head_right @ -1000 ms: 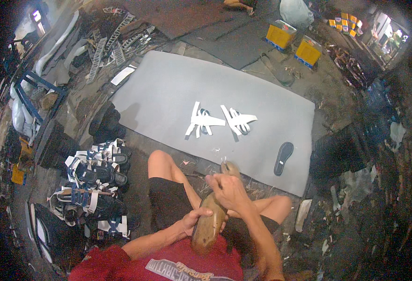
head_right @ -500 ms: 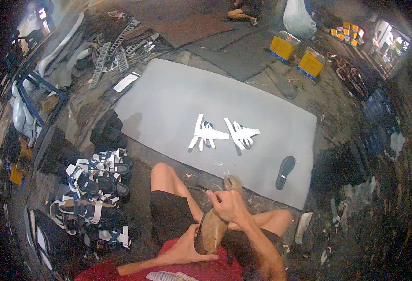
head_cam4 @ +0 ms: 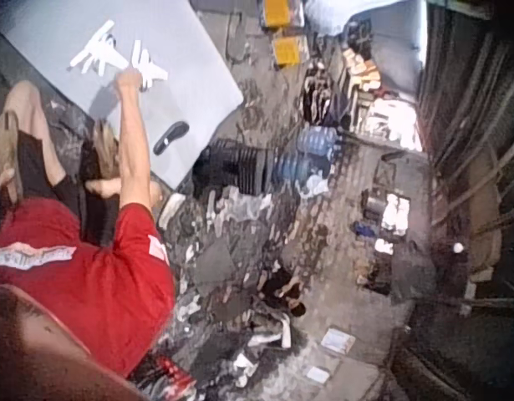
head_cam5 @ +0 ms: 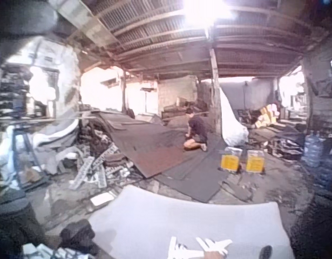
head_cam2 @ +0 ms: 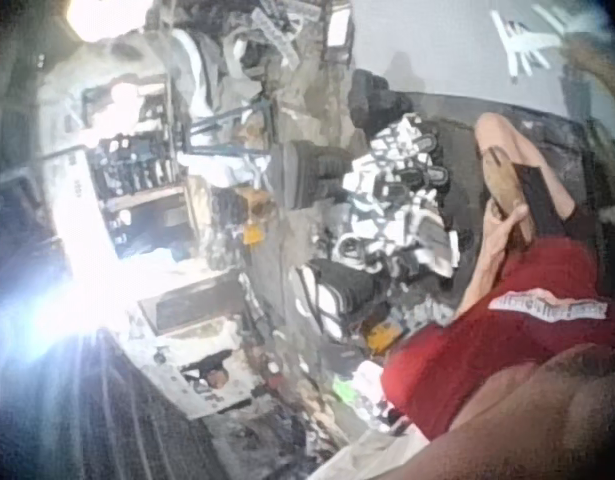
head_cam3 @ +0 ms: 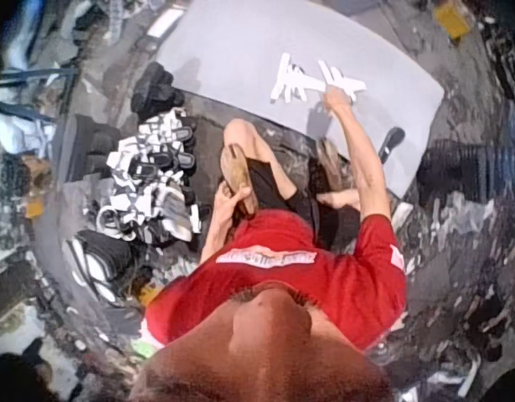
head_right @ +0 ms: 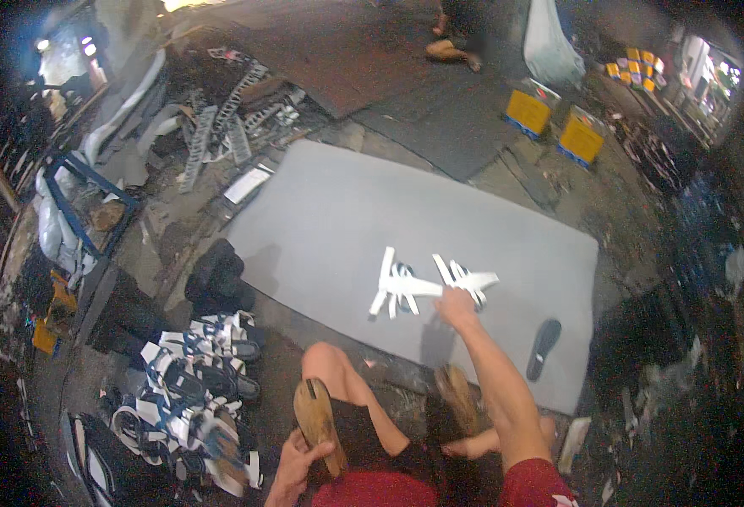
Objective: The person sits on the floor and assembles sandals by attaching white and blue straps to black soles using wooden shoe lasts. They repeatedly wrap and secure the straps around the lasts, then remove the finished sandals and place them aside.
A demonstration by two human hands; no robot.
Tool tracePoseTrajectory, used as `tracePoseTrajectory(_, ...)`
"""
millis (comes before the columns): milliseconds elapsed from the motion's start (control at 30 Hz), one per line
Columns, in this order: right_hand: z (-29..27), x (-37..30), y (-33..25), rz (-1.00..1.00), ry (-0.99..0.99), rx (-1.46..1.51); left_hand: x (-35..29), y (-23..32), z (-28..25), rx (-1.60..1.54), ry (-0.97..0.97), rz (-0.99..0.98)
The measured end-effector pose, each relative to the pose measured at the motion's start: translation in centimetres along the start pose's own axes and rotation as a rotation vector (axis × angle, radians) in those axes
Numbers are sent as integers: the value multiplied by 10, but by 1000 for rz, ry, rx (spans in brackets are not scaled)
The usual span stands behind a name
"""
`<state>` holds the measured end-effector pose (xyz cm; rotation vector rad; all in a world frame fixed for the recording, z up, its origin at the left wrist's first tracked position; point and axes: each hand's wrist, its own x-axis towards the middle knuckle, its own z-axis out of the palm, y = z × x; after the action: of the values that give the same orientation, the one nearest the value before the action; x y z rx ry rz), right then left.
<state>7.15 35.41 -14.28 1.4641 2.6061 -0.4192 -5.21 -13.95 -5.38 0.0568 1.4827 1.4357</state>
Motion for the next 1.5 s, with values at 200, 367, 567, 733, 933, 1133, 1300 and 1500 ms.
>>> tracePoseTrajectory(200, 76, 67, 13, 133, 106, -96, 6, -58, -30, 31, 18, 100)
tracePoseTrajectory(367, 96, 60, 43, 168, 146, -82, -3, -37, -14, -87, 61, 55)
tracePoseTrajectory(567, 74, 43, 67, 115, 130, -36, 16, -38, -14, -16, 67, -7)
tracePoseTrajectory(733, 28, 1, 70, 237, 279, 161, 14, -20, -8, 338, 127, -106)
tracePoseTrajectory(933, 7, -97, 81, 254, 667, 962, 18, -28, -39, 561, 102, -147)
tracePoseTrajectory(1133, -33, -267, -33, 342, 254, 2250, -24, 50, 55, 675, -43, 592)
tracePoseTrajectory(1300, -31, -331, -109, 200, -7, 2117, -7, 25, 144, 302, -181, 414)
tracePoseTrajectory(1500, -75, -353, -63, 246, 680, 1149, 2, 64, 164, -146, -179, 527)
